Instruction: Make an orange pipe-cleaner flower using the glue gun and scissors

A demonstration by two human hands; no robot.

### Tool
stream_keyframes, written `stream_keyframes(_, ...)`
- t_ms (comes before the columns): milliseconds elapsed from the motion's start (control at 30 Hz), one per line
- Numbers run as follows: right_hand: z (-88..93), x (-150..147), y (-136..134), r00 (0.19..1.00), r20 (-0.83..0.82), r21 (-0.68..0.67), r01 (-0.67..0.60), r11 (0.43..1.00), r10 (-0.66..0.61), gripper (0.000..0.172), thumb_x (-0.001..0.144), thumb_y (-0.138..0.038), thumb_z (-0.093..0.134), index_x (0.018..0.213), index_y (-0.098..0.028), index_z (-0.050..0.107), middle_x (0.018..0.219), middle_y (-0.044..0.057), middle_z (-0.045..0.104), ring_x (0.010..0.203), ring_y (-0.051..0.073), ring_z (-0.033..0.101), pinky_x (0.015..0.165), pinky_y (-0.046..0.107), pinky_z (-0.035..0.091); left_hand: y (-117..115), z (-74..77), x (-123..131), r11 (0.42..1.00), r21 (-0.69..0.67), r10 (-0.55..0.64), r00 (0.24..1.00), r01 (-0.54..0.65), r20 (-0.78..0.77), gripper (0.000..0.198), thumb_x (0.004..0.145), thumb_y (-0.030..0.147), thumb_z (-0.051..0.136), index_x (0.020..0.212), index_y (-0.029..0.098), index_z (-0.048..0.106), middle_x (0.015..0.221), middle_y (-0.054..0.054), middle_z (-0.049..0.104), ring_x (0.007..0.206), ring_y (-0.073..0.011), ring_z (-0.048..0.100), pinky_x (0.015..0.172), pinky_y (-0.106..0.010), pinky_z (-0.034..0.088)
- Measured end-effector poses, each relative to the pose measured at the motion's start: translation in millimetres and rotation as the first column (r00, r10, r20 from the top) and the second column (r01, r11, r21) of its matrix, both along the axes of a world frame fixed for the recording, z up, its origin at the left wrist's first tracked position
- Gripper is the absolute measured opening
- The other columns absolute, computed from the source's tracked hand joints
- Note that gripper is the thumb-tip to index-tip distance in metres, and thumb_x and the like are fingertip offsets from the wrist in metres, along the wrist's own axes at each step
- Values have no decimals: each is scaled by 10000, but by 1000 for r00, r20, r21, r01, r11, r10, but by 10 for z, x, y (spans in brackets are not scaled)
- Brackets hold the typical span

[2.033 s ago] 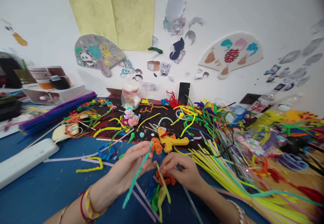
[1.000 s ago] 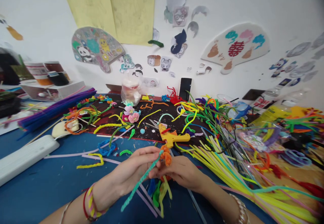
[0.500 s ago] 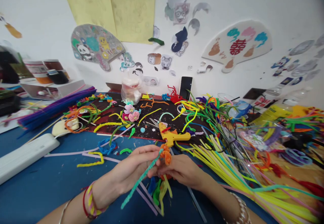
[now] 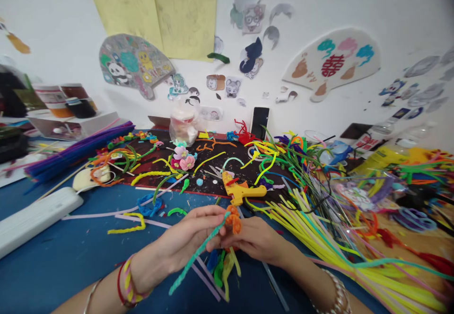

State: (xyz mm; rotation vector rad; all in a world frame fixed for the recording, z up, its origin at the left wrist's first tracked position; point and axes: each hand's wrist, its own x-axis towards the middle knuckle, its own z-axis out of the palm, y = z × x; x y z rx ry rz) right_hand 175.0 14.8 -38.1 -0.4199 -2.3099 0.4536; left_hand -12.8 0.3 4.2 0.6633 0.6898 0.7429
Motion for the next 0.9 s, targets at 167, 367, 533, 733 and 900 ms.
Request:
stream_keyframes(167,19,-1,-6,1000,-4,20,7,1000,-7,170,902,-202,464,861,-180,627,837,27,695,754,88,637,684,163,478,16,1,3,1000,10,-18,1000,18,13,117,708,177,668,823,155,679,682,-16,592,599,-101,550,609,-222,421)
stream_keyframes(367,19,13,-14,1000,10,49,18,999,-19,133,891,-189,484,895,-193,617,882,17,696,808,90,638,707,168,474,44,-20,-6,997,53,-54,998,52,45,61,748,156,617,785,140,661,658,-9,574,524,-72,505,566,-200,409)
stream_keyframes(533,2,7,-14,1000,20,43,23,999,-23,162,908,-224,456,898,-198,615,864,15,698,793,85,640,703,166,475,40,-14,-7,997,44,-62,997,59,52,66,742,175,633,786,134,660,665,-10,574,510,-69,493,588,-212,417)
stream_keyframes(733,-23,1,2,1000,23,-64,-11,998,13,156,916,-232,434,916,-201,587,870,13,699,805,86,643,723,172,476,37,16,-11,997,22,-69,997,68,36,50,749,160,614,762,143,659,655,-3,567,489,-64,473,615,-222,418)
stream_keyframes(900,-21,2,-4,999,45,-61,-4,998,7,169,915,-235,436,898,-196,599,871,20,696,805,92,642,717,179,479,50,11,-13,998,25,-55,998,55,30,55,749,152,609,775,144,656,650,0,563,477,-62,469,604,-219,427)
